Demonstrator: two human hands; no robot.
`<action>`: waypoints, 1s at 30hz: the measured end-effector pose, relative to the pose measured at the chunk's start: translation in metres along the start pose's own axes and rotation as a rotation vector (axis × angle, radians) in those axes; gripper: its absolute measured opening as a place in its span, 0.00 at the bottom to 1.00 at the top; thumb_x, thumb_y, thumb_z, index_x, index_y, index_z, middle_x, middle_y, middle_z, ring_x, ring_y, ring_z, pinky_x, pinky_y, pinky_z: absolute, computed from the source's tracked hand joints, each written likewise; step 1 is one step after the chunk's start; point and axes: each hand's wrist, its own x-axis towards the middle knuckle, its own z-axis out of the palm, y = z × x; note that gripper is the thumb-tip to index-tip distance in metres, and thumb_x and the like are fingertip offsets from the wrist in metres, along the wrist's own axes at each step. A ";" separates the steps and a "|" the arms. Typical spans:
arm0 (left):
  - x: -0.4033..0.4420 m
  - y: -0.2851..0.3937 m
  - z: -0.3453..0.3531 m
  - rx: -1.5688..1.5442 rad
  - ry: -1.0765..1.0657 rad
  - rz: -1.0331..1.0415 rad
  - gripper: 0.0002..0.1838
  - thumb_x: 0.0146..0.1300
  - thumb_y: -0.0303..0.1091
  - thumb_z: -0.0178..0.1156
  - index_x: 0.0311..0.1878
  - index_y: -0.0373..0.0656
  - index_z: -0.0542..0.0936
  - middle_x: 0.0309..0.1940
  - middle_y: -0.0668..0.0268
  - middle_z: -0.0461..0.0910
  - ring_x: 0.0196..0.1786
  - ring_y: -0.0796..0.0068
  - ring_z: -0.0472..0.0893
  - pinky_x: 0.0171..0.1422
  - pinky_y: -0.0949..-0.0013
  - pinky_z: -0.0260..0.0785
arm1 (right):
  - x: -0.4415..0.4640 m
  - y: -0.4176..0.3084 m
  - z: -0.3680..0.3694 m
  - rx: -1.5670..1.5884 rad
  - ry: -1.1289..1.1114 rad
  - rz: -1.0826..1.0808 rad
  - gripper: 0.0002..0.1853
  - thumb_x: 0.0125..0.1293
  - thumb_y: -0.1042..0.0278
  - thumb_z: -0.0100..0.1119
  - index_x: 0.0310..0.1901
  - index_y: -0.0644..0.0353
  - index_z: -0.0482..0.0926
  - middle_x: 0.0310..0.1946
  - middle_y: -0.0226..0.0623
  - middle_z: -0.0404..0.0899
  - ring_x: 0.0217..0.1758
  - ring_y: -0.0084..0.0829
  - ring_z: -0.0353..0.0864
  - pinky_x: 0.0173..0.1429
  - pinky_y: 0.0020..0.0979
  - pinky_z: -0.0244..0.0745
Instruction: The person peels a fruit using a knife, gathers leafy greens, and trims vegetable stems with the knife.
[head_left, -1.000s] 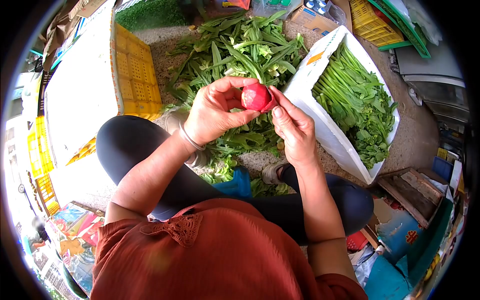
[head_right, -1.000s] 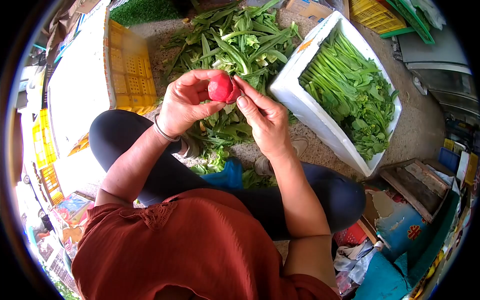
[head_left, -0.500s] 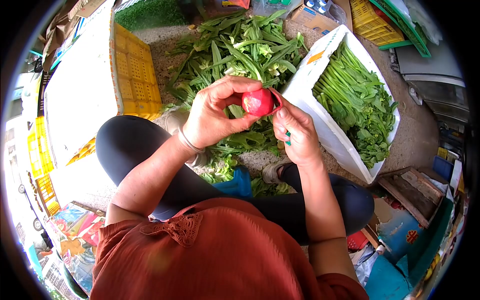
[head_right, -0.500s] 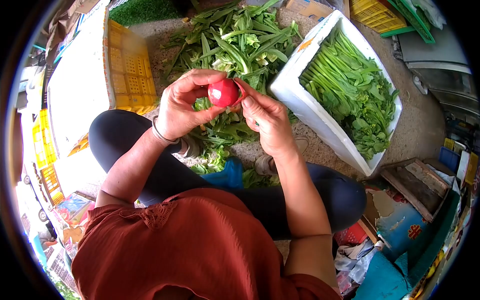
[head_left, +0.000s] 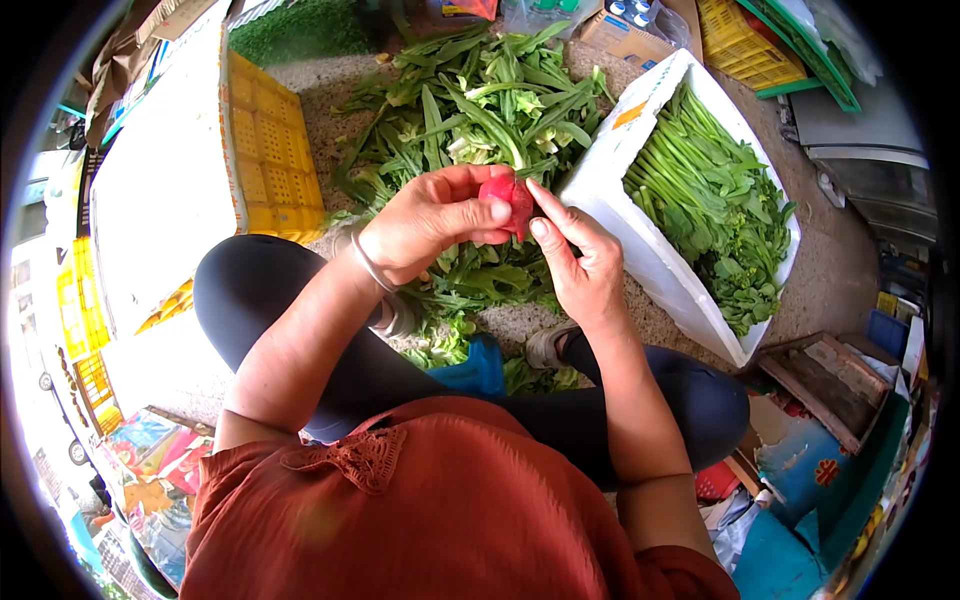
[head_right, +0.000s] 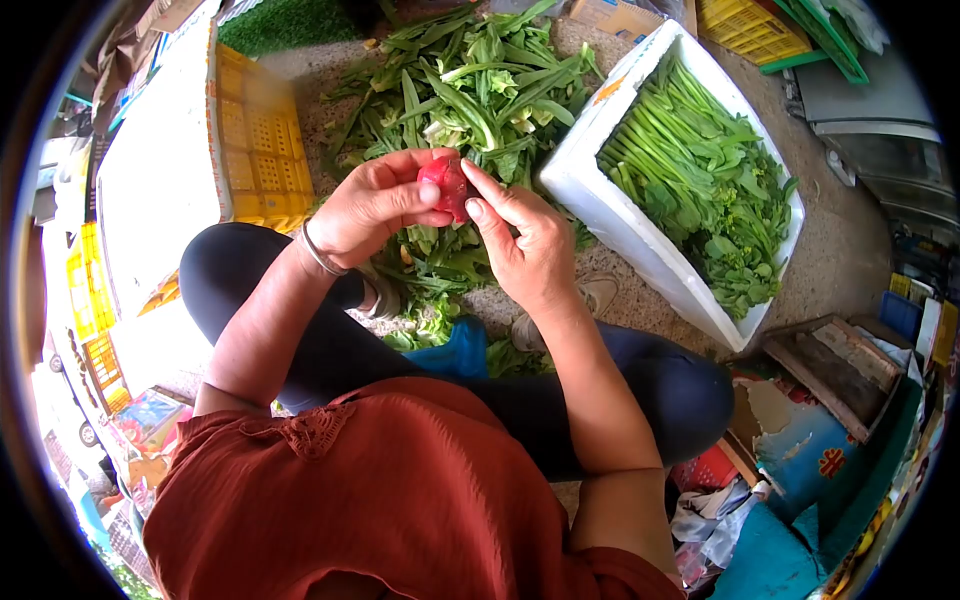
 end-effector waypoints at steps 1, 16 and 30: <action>0.000 0.001 0.000 -0.132 -0.015 -0.050 0.27 0.55 0.26 0.63 0.58 0.36 0.67 0.48 0.61 0.74 0.50 0.71 0.76 0.55 0.68 0.71 | 0.000 -0.001 -0.001 -0.051 -0.018 0.004 0.17 0.61 0.67 0.58 0.53 0.50 0.77 0.26 0.37 0.77 0.27 0.29 0.77 0.34 0.26 0.71; 0.000 -0.010 -0.004 -0.025 0.020 0.139 0.26 0.48 0.16 0.64 0.53 0.39 0.72 0.47 0.63 0.77 0.48 0.73 0.77 0.56 0.69 0.69 | -0.001 0.002 0.000 -0.053 -0.021 -0.091 0.19 0.61 0.64 0.56 0.54 0.56 0.75 0.25 0.40 0.76 0.25 0.33 0.76 0.33 0.29 0.70; -0.005 -0.010 0.007 0.128 0.056 0.286 0.28 0.46 0.12 0.63 0.54 0.37 0.72 0.52 0.60 0.73 0.51 0.70 0.76 0.55 0.68 0.73 | 0.004 -0.009 -0.008 0.357 -0.091 0.139 0.17 0.64 0.67 0.54 0.53 0.64 0.74 0.42 0.35 0.80 0.43 0.18 0.75 0.48 0.21 0.70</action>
